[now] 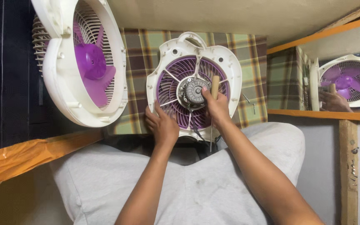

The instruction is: The person uses a screwdriver to remove the central nut from a purple fan blade, then detaches the blade from the motor. They proceed to remove the motor from the fan housing, placing the components aside.

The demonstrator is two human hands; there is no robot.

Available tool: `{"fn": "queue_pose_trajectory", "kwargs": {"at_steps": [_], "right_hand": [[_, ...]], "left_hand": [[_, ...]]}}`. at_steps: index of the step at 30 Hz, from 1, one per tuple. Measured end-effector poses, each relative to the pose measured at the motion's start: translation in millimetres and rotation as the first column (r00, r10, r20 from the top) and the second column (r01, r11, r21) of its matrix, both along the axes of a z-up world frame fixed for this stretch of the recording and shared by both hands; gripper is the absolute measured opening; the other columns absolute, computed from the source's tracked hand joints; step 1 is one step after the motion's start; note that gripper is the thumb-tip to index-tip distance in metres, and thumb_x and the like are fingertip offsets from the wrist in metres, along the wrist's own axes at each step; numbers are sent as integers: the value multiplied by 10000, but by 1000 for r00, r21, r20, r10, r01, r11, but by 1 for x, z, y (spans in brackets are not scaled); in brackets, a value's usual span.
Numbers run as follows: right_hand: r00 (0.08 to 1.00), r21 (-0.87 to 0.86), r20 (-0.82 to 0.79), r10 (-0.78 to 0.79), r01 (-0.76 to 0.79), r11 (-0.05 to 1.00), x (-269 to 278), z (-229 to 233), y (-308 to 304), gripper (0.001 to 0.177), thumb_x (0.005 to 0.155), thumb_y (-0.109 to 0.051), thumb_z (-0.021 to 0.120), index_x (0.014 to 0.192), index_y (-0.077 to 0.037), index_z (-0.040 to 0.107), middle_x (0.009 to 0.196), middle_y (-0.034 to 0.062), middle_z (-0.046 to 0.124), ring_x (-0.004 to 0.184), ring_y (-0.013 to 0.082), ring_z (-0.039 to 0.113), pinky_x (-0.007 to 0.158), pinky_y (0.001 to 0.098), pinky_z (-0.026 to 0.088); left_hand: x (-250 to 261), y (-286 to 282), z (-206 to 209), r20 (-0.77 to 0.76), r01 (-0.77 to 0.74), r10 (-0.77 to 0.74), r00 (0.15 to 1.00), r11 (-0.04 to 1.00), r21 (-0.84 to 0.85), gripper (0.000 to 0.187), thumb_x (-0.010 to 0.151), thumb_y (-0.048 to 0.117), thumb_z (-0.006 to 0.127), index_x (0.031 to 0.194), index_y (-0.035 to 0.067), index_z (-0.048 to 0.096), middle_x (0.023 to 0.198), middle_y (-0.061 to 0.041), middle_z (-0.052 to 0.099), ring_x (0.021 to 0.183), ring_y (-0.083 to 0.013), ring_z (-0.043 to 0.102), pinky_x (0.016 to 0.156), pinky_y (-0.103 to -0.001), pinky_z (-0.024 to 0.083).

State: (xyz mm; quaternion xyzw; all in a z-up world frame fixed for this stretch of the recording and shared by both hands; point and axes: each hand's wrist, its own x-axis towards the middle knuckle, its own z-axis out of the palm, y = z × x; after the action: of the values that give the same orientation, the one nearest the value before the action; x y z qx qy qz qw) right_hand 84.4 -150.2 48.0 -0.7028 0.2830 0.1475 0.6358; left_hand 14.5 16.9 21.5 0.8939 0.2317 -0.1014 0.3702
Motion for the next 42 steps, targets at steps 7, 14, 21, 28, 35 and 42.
{"fn": "queue_pose_trajectory", "kwargs": {"at_steps": [7, 14, 21, 28, 35, 42], "right_hand": [[989, -157, 49, 139, -130, 979, 6, 3, -4, 400, 950, -414, 693, 885, -23, 642, 586, 1, 513, 415, 131, 468, 384, 309, 371], [964, -377, 130, 231, -168, 911, 2, 15, -6, 429, 925, -430, 724, 886, -3, 720, 691, 42, 674, 600, 129, 601, 560, 303, 471], [981, -385, 54, 185, -150, 911, 2, 15, -11, 433, 894, -438, 731, 924, -6, 729, 718, 61, 688, 621, 151, 623, 580, 317, 483], [971, -392, 113, 212, -152, 907, 2, 16, -11, 471, 880, -449, 770, 999, 5, 732, 793, 59, 720, 685, 130, 650, 632, 295, 512], [968, -347, 52, 244, -211, 914, 2, 26, -11, 506, 835, -412, 787, 1136, -25, 662, 860, 68, 725, 703, 173, 663, 625, 337, 520], [960, -255, 164, 226, -180, 950, -1, -5, -21, 458, 921, -339, 768, 1199, 12, 673, 966, 97, 753, 836, 149, 704, 741, 278, 557]], "left_hand": [[-7, 2, 13, 109, 176, -194, 975, 972, 153, 873, 863, 151, 716, 1554, -23, 212, 1613, -339, -3, 1481, -549, 96, 1161, -672, 170], [14, 1, 2, 327, 393, -391, 860, 917, 64, 741, 929, 275, 693, 1557, 54, 367, 1617, -206, 320, 1520, -395, 202, 1202, -593, 172], [17, -1, -7, 391, 408, -368, 844, 913, -23, 712, 928, 247, 684, 1552, 37, 412, 1606, -165, 453, 1501, -358, 344, 1213, -538, 184], [21, -7, -15, 430, 363, -281, 858, 924, -119, 872, 831, 412, 813, 1507, 23, 422, 1526, -183, 487, 1460, -349, 366, 1195, -537, 188], [22, -10, -15, 345, 335, -246, 906, 914, -228, 863, 797, 416, 847, 1455, 53, 424, 1484, -197, 498, 1461, -359, 346, 1207, -538, 195], [25, -16, -14, 327, 197, -71, 942, 907, -372, 848, 700, 331, 942, 1371, 70, 492, 1546, -307, 376, 1451, -418, 327, 1174, -536, 273]]}}
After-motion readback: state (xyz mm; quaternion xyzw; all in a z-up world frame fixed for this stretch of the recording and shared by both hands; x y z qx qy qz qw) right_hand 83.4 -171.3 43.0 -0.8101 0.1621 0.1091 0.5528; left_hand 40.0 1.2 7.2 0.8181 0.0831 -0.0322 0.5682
